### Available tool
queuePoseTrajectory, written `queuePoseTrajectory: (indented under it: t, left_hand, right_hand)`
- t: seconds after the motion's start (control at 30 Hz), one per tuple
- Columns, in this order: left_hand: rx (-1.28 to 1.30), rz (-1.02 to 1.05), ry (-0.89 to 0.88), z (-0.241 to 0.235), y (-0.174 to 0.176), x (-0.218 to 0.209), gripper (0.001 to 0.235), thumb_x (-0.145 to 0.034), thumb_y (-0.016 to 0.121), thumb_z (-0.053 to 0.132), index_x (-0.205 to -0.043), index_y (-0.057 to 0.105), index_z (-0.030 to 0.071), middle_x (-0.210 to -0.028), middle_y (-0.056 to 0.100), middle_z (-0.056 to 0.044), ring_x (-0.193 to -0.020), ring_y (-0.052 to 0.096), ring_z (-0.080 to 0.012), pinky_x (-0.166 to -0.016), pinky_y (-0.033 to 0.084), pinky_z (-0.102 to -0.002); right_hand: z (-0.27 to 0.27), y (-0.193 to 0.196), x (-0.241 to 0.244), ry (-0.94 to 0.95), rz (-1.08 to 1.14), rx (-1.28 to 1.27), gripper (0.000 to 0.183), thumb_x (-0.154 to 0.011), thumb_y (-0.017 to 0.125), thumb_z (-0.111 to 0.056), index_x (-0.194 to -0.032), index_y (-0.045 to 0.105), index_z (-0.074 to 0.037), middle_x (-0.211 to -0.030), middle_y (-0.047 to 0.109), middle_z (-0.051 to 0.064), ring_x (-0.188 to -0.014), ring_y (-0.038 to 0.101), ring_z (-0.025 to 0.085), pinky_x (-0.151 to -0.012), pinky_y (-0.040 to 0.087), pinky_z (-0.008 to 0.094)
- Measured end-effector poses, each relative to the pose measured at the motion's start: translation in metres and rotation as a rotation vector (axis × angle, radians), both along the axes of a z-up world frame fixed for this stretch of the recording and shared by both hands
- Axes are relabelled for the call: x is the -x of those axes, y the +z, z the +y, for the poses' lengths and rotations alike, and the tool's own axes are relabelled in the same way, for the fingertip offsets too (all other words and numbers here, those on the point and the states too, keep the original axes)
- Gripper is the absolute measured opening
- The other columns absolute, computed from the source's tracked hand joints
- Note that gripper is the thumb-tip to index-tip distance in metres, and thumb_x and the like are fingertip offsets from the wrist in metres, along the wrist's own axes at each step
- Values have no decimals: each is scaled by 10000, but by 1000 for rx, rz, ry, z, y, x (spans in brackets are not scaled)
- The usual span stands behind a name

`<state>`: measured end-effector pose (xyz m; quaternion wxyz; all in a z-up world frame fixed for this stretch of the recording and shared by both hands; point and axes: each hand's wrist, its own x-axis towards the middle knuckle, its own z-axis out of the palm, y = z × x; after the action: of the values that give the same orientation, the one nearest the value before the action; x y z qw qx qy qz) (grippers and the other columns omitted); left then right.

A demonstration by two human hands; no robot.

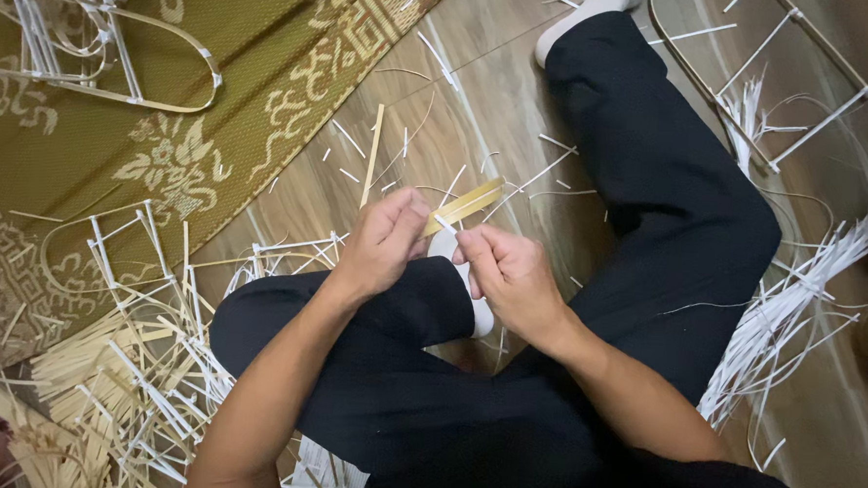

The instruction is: The person sits on the floor and weaves white plastic strips around a curved bamboo frame. They repeatedly thread the strips through the frame's structure, pulling them tight to secure the weave. The person occasionally adjusts the frame and picks up additional strips from the floor.

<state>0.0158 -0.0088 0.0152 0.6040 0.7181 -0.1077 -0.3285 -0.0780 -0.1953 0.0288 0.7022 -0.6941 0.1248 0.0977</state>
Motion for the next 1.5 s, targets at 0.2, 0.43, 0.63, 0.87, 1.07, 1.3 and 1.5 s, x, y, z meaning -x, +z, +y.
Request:
queuePoseTrajectory:
  t: [0.2,0.43,0.63,0.87,1.07,1.3,1.5]
  left_hand:
    - [42,119,65,-1,-12,-2,215,-1041,562,176,-879,545,35,-643,502,33,-544,454,-55,-492,372,-239]
    - [-108,-40,48,1,-13,-10,204,-1005,593,190,-863,604,45,-664,562,32,-590,508,-38,-516,407,-231]
    - [-86,-6,21,3,-15,-14,179,-1013,572,186,-904,624,53,-711,554,48,-625,494,-30,-545,401,-222]
    - [71,132,84,2,-11,-18,202,-1067,482,161,-935,597,59,-725,511,54,-610,456,-35,-540,372,-212]
    - [24,43,59,6,-4,-30,216,-1081,475,147,-905,563,58,-699,492,42,-564,448,-55,-515,352,-217]
    - [63,119,77,4,2,-36,213,-1098,530,176,-925,556,55,-716,448,56,-583,407,-44,-529,323,-218]
    - [73,87,51,10,1,-34,269,-1120,559,250,-936,564,54,-732,467,52,-608,427,-47,-558,352,-227]
  right_hand:
    - [6,-4,-2,-8,3,4,327,-1056,548,-254,-863,706,-42,-554,593,-16,-506,564,42,-486,441,235]
    - [2,-2,-12,75,-26,105,288,-1032,569,-248,-893,730,-53,-588,664,-2,-523,601,54,-491,467,251]
    - [-2,8,-20,120,-75,173,238,-1008,593,-229,-955,748,-55,-614,692,-4,-540,664,51,-500,505,255]
    - [-12,15,-21,77,-82,96,265,-1008,603,-229,-894,747,-38,-568,649,1,-523,642,37,-478,484,240]
    - [-22,-5,-31,80,92,-170,328,-1021,588,-258,-824,746,-49,-541,583,-20,-448,497,41,-423,370,221]
    - [-16,-7,-32,61,-54,-240,313,-1040,586,-241,-869,750,-36,-615,621,-38,-529,563,19,-483,417,199]
    - [-18,-1,-30,18,-116,-124,260,-1038,592,-210,-943,753,-30,-632,632,-33,-572,616,21,-510,465,207]
